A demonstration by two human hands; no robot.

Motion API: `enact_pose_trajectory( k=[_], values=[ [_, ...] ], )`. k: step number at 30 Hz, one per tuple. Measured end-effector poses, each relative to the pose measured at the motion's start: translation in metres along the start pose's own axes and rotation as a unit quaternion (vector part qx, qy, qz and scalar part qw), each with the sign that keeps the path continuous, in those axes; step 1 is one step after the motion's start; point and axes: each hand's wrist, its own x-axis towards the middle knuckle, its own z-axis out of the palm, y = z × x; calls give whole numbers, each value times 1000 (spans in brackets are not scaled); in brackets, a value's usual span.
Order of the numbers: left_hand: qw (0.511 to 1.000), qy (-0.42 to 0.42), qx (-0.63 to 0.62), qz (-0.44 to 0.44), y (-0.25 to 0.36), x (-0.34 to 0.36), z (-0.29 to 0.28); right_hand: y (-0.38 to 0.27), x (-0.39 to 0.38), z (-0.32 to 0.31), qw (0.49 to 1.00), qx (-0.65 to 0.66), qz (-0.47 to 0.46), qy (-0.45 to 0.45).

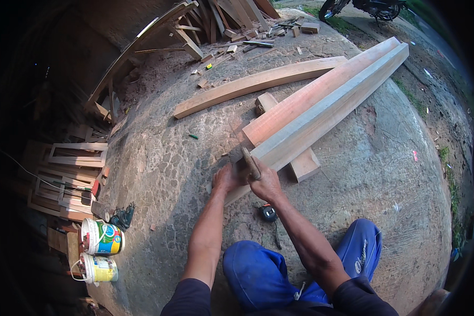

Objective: The person sits on the ground and uses a hand saw to cut a long wooden plank into smaller pieces. They repeatedly saw through the wood, then stand to retrieve another plank from a nearby stack and return to sawing.

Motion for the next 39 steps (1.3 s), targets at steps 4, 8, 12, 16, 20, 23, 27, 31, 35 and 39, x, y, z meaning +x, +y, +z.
enact_pose_trajectory(
  k=[4, 8, 12, 16, 20, 23, 27, 31, 35, 39],
  values=[
    [997, -59, -47, 8, -21, 31, -10, -8, -162, -70, 999, 33, 2, -14],
    [995, -73, -60, 22, -26, 43, -2, -35, -276, -128, 999, 40, 11, -5],
    [1000, 20, 15, 4, -9, 14, 11, -33, -104, -59, 999, 22, 32, -7],
    [999, 26, 2, 29, -7, 6, 13, -8, -9, -7, 1000, -11, 25, -8],
    [999, -27, -28, 27, -25, 32, 3, -4, -190, -85, 999, 13, -22, -19],
    [993, -78, -87, 21, -26, 40, -2, -25, -282, -128, 999, -14, -44, 4],
    [1000, -6, 22, -2, -4, 11, 4, -31, -142, -73, 998, 53, 15, 9],
    [999, 39, 2, 27, 3, -2, 7, -9, -1, -5, 1000, -4, 9, -30],
    [998, -41, -40, 21, -19, 28, 0, -12, -154, -69, 1000, 22, -14, 1],
    [988, -92, -124, 15, -24, 41, -2, -43, -288, -137, 999, 33, -26, 19]
  ],
)
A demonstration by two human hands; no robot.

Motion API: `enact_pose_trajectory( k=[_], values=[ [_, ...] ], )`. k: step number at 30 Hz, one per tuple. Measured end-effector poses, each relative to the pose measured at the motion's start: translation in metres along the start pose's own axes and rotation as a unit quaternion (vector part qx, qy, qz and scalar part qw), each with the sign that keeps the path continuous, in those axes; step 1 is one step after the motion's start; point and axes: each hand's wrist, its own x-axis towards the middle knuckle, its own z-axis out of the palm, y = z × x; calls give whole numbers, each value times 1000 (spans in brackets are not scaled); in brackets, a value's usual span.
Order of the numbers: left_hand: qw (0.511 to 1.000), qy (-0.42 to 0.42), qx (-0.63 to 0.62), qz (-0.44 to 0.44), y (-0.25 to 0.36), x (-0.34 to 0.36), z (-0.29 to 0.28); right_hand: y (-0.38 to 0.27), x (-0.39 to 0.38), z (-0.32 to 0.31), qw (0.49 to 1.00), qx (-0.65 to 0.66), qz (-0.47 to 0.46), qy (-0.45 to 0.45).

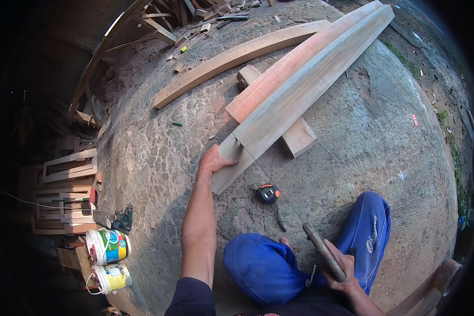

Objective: The person sits on the ground and uses a hand saw to cut a long wooden plank into smaller pieces. They repeatedly saw through the wood, then stand to retrieve another plank from a nearby stack and return to sawing.

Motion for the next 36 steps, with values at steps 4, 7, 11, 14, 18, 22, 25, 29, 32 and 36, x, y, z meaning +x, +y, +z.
enact_pose_trajectory(
  k=[4, 7, 11, 14, 18, 22, 25, 29, 32, 36],
  values=[
    [987, 89, 134, -19, 16, -28, 20, 19, 163, 74, 995, -10, 97, -30],
    [986, 125, 107, -15, 21, -38, 25, 49, 283, 145, 996, -48, 66, -44],
    [993, 51, 101, -19, 8, -18, 11, 53, 171, 89, 999, 12, 28, -31],
    [1000, -12, 0, 7, -2, -4, 2, 15, 15, 11, 997, 5, 62, -40],
    [994, 69, 88, 3, 9, -20, 12, 5, 55, 27, 998, -20, -53, 6],
    [980, 134, 149, 8, 25, -45, 32, 54, 261, 127, 998, 7, 27, -47],
    [985, 112, 133, -1, 21, -41, 29, 60, 264, 134, 998, -18, 24, -56],
    [999, 34, 42, -5, 5, -15, 8, 10, 67, 25, 999, -20, 18, -35],
    [997, 45, 64, 2, 8, -15, 9, -14, 12, -6, 997, 9, 68, -23],
    [982, 115, 146, -24, 27, -48, 31, 30, 175, 78, 999, -15, 44, -21]
  ],
)
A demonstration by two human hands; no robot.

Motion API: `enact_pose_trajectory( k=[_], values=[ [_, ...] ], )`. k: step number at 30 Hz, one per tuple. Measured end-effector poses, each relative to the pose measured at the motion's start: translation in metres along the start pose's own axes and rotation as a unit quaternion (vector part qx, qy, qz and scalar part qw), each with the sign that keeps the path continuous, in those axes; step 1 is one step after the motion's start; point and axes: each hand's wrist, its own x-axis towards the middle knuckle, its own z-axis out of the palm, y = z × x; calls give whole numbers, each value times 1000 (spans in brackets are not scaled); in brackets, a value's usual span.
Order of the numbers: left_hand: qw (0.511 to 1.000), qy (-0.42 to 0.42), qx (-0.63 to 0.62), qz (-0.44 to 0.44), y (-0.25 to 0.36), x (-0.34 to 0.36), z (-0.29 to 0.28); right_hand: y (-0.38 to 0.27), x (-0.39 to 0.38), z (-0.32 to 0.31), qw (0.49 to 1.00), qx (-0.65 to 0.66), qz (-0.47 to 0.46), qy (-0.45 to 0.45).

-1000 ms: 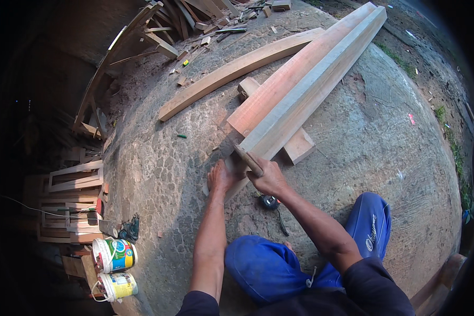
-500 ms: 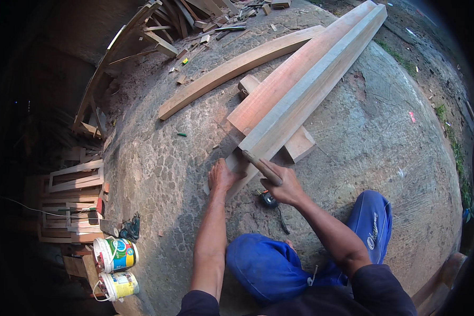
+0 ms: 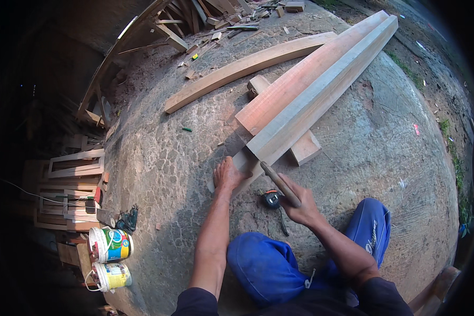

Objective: The person sits on the ground and uses a hand saw to cut a long wooden plank into smaller pieces. They repeatedly saw through the wood, then stand to retrieve another plank from a nearby stack and return to sawing.

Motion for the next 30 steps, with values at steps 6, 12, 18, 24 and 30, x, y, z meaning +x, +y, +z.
enact_pose_trajectory(
  k=[6, 12, 18, 24, 30],
  values=[
    [1000, -29, -7, 0, -5, 2, -8, 16, 40, 24, 999, 22, -19, -23],
    [991, -100, -88, 17, -20, 36, -17, -34, -170, -84, 999, 19, 46, -17],
    [1000, 14, -19, 1, -1, 2, -2, 2, 91, 44, 999, 6, -3, -32],
    [993, -81, -81, 11, -28, 37, 0, 10, -82, -29, 998, 17, 35, -43],
    [998, -32, -45, 27, -26, 31, 8, -12, -115, -43, 997, 48, -63, 15]
  ],
)
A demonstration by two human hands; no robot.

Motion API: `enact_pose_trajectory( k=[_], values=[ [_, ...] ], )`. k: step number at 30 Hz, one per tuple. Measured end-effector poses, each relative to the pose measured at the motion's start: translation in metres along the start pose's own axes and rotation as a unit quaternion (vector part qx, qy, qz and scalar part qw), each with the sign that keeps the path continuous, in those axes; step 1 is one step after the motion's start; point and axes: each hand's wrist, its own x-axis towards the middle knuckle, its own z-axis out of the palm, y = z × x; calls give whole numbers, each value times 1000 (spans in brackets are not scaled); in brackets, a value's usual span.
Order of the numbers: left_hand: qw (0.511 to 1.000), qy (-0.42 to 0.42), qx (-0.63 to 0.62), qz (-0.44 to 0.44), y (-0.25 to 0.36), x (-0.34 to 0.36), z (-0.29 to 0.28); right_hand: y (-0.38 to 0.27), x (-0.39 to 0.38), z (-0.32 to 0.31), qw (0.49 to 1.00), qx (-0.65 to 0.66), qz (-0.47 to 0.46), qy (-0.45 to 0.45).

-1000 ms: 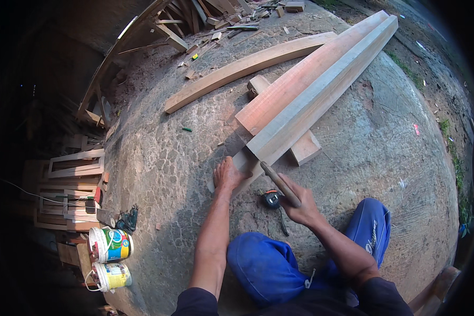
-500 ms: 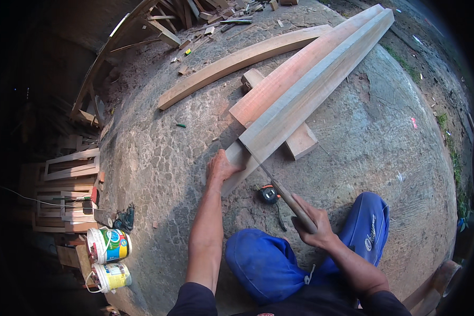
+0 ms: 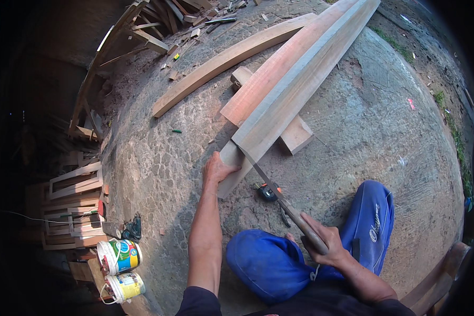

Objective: The person sits on the ground and uses a hand saw to cut a long wooden plank into smaller pieces. They repeatedly saw through the wood, then stand to retrieve another plank from a nearby stack and return to sawing.

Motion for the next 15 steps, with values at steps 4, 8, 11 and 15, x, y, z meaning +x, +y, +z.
enact_pose_trajectory(
  k=[4, 8, 11, 15],
  values=[
    [994, 94, 48, -2, 21, -27, 6, 49, 207, 92, 995, -49, 72, -53],
    [1000, 3, 6, -9, 10, -13, -5, 54, 134, 66, 996, -30, 75, -38],
    [989, -93, -112, -4, -7, 17, -14, 21, -32, -9, 999, -5, 37, -13],
    [999, -20, -38, 8, -6, 12, 0, -2, -40, -21, 1000, 2, 10, 7]
  ],
)
